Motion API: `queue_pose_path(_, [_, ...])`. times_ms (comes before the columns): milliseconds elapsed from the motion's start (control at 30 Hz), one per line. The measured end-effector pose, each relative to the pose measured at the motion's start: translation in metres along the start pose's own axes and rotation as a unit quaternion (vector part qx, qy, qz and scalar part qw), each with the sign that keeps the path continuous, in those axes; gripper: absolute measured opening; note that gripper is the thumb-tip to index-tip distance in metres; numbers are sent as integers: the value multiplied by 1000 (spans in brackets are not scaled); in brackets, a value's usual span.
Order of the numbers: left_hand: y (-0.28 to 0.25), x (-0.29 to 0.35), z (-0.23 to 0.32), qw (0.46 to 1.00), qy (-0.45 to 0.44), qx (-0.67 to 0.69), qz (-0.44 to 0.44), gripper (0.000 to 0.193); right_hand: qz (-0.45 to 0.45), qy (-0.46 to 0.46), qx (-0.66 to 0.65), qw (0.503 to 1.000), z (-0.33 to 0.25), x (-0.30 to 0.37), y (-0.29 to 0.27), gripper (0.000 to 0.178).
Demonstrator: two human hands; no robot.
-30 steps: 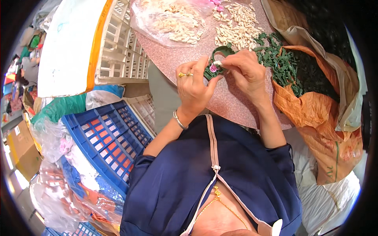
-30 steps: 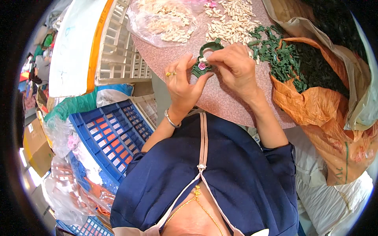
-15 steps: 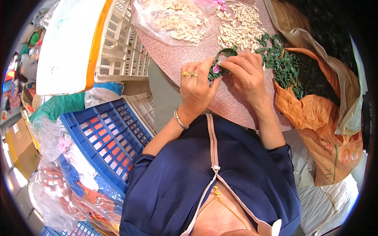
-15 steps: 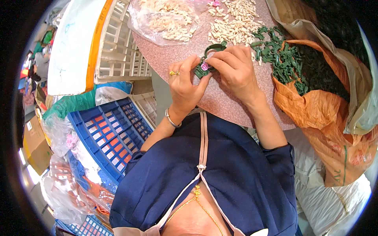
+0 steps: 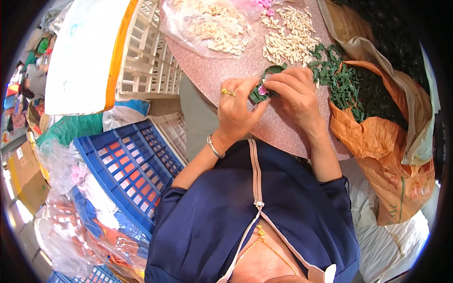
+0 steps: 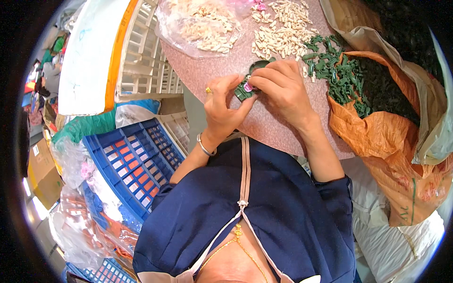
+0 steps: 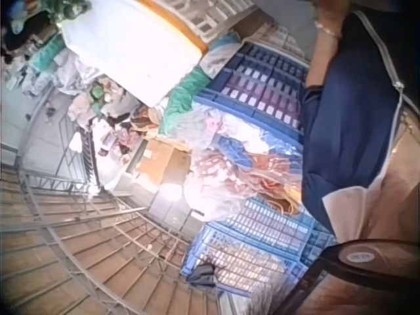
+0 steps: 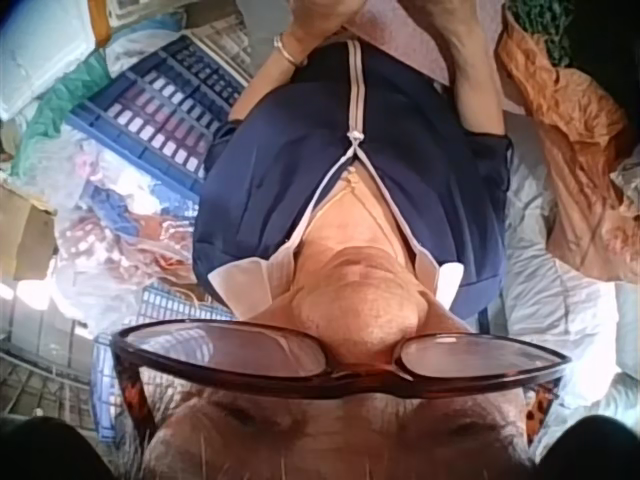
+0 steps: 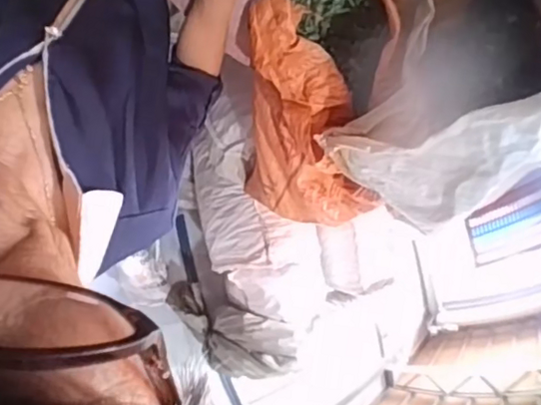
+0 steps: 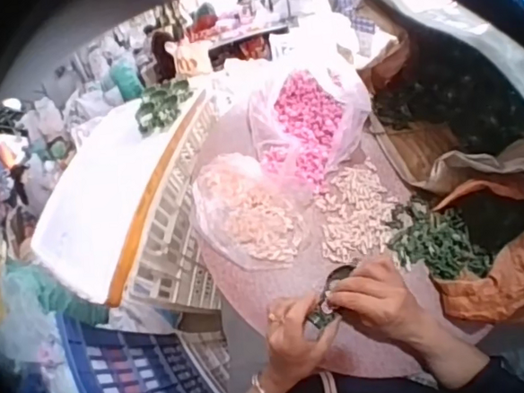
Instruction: Attaching small decorative plastic pieces to green plastic toy frames at a workspace.
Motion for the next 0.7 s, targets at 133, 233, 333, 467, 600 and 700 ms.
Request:
queue_pose_path(133, [-1,2,-2,999,16,-13,36,61,-14,8,0,1000,-3,-1,1,28])
queue_pose_path(233, [-3,-4,1,998,53,0,31,60,6,27,-4,1000,4,0,-1,26])
queue_pose_path(333, [-4,-2,-1,997,59,12,46,59,-3,24,48,999,-8,-4,-5,27])
queue_pose_path(467, [-3,3,-1,996,15,58,70,59,12,29,38,999,-10,-4,-4,27])
queue_pose_path(600, [0,5,-4,994,-15,87,70,59,42,34,-2,999,-5,-2,-4,25])
queue_pose_path(700, [0,6,-4,994,-12,84,70,59,44,14,31,998,-8,-2,-5,24])
Point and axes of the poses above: each hand's wrist, its own x-axis away from the middle knuckle, its own y-axis out of the palm, z = x × y, the point moved 3 cm from there along -x, towards the middle knuckle, and after that the axes turned 13 degrees about y, right-handed, at the moved point
